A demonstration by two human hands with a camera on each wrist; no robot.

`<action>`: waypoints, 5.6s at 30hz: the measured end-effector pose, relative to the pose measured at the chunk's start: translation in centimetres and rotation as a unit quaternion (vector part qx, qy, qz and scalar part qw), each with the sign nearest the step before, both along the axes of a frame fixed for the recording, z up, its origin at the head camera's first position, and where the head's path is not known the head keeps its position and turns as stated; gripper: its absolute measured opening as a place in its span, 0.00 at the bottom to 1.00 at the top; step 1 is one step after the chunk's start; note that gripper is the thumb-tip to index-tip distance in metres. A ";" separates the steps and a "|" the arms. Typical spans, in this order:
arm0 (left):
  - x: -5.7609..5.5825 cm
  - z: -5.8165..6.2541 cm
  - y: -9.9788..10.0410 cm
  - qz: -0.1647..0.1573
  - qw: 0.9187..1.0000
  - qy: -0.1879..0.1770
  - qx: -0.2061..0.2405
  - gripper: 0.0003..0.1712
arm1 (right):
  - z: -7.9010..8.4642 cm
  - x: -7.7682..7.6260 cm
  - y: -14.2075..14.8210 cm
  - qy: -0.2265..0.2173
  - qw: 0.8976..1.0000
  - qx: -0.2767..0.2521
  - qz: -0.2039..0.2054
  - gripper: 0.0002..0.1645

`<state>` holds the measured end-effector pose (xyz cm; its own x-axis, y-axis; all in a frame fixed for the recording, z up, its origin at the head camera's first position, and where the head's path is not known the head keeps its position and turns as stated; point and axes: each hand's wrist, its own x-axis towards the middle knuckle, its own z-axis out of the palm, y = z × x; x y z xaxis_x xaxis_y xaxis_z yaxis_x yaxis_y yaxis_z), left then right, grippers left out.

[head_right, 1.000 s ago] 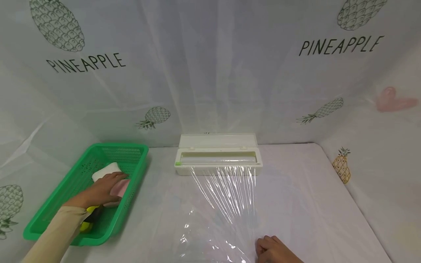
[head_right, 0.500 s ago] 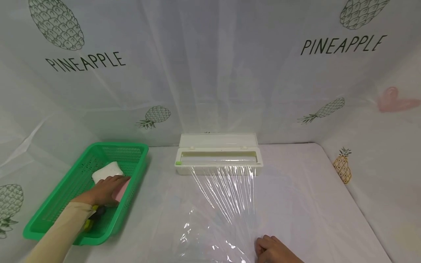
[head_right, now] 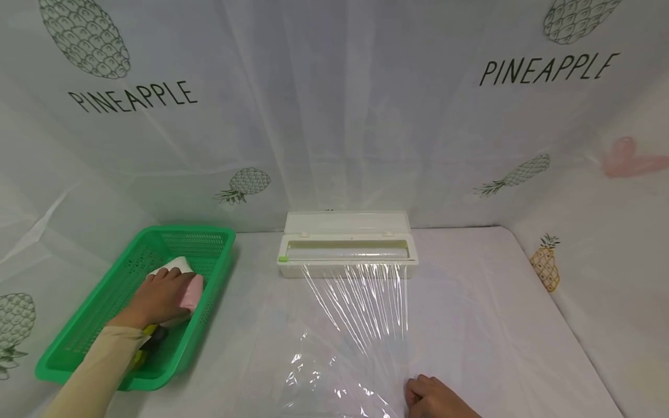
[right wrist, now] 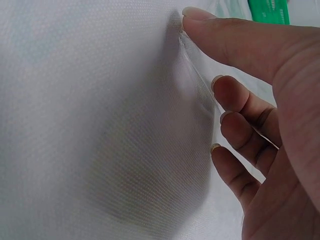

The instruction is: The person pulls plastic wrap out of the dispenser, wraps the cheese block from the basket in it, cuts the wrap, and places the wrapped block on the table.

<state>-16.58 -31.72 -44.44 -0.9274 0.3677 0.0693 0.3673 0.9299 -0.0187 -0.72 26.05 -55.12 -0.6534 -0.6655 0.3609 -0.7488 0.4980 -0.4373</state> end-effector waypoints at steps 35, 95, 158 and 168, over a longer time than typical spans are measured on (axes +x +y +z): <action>4.1 3.5 12.7 -0.075 0.963 0.249 0.065 0.42 | -0.9 0.3 0.0 0.026 1.000 -0.007 -0.004 0.25; 10.2 -8.0 23.8 -0.226 0.972 0.012 0.067 0.41 | -0.1 0.1 0.1 -0.018 0.998 -0.044 0.028 0.13; 11.5 -8.4 27.0 -0.211 0.975 0.065 0.020 0.21 | 1.2 -3.9 -8.4 0.134 0.986 0.038 -0.094 0.21; 11.2 -7.9 26.9 -0.199 0.967 0.129 0.097 0.32 | 2.9 -5.1 -8.1 0.076 0.991 0.022 -0.105 0.17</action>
